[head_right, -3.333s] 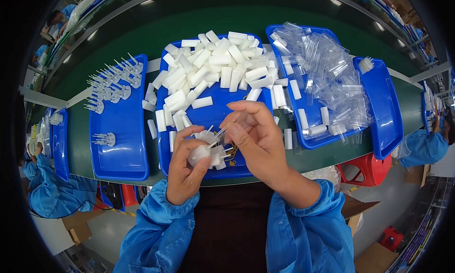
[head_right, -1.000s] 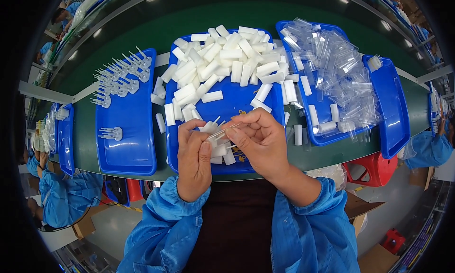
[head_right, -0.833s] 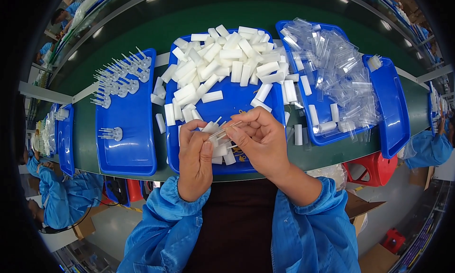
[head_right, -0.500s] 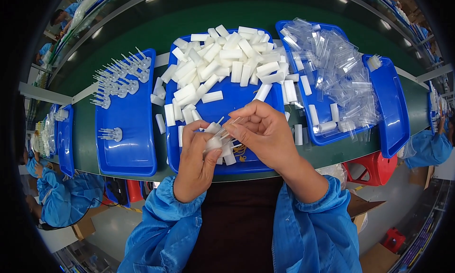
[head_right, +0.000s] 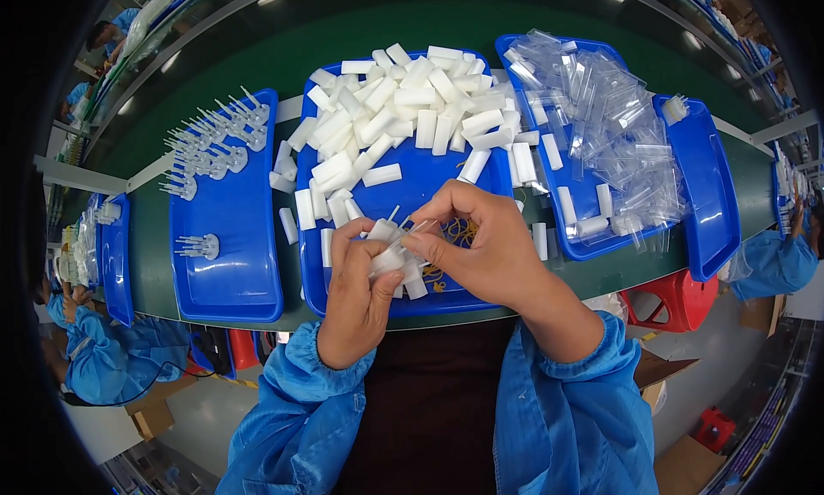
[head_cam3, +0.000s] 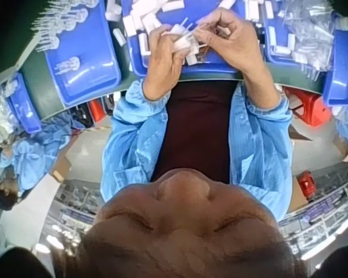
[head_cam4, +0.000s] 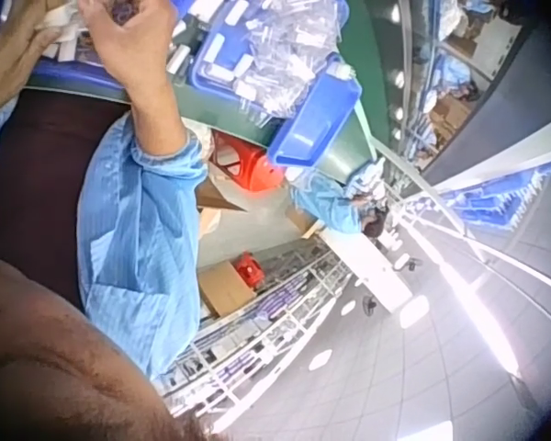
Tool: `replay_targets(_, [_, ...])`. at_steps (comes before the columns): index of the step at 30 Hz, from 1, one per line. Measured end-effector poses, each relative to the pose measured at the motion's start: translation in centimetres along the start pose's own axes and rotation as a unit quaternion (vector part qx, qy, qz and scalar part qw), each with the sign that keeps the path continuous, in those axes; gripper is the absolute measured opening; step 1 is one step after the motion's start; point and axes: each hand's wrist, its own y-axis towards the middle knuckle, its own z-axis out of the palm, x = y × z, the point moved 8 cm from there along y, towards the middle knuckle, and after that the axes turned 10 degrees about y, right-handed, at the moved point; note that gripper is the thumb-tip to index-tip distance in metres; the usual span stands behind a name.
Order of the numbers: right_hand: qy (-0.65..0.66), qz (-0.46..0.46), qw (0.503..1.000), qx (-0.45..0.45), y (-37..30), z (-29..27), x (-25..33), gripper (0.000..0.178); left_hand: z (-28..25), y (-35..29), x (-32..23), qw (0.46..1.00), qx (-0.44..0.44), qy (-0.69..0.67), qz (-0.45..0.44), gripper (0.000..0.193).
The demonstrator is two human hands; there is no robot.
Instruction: The person assembles components by sliding foam pieces onto the prongs of a plastic base, fitting clear plastic covers over the foam pieces, and securing the gathered bundle with a rubber band.
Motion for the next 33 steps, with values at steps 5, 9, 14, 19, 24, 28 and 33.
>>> replay_targets(5, [-0.055,0.039,0.998,0.012,0.0,0.2,0.3,0.016,0.3,-0.5,1.0,0.994,-0.014,-0.102,-0.038,0.044])
replay_targets(9, [-0.128,-0.025,0.991,0.006,-0.3,0.4,1.3,0.017,0.5,-1.4,2.9,0.907,-0.159,-0.373,-0.110,0.075])
replay_targets(14, [-0.122,-0.071,0.990,-0.017,-0.8,0.4,1.2,0.020,0.7,-1.3,1.9,0.910,-0.159,-0.353,-0.146,0.093])
replay_targets(19, [-0.015,0.028,0.999,-0.031,-1.4,1.0,-1.3,0.021,1.4,-1.5,1.7,0.915,-0.187,-0.356,-0.042,0.105])
replay_targets(24, [-0.071,-0.067,0.995,-0.009,-1.5,1.3,0.0,0.022,0.9,-1.3,1.2,0.937,-0.206,-0.280,-0.025,0.105])
replay_targets(28, [-0.067,-0.087,0.994,-0.004,-2.0,0.7,2.1,0.023,-0.3,-1.0,-0.8,0.909,-0.206,-0.363,0.012,0.075])
replay_targets(33, [-0.213,-0.172,0.961,0.026,-3.0,0.9,5.5,0.022,-0.9,0.3,-0.6,0.899,-0.080,-0.428,0.040,0.048])
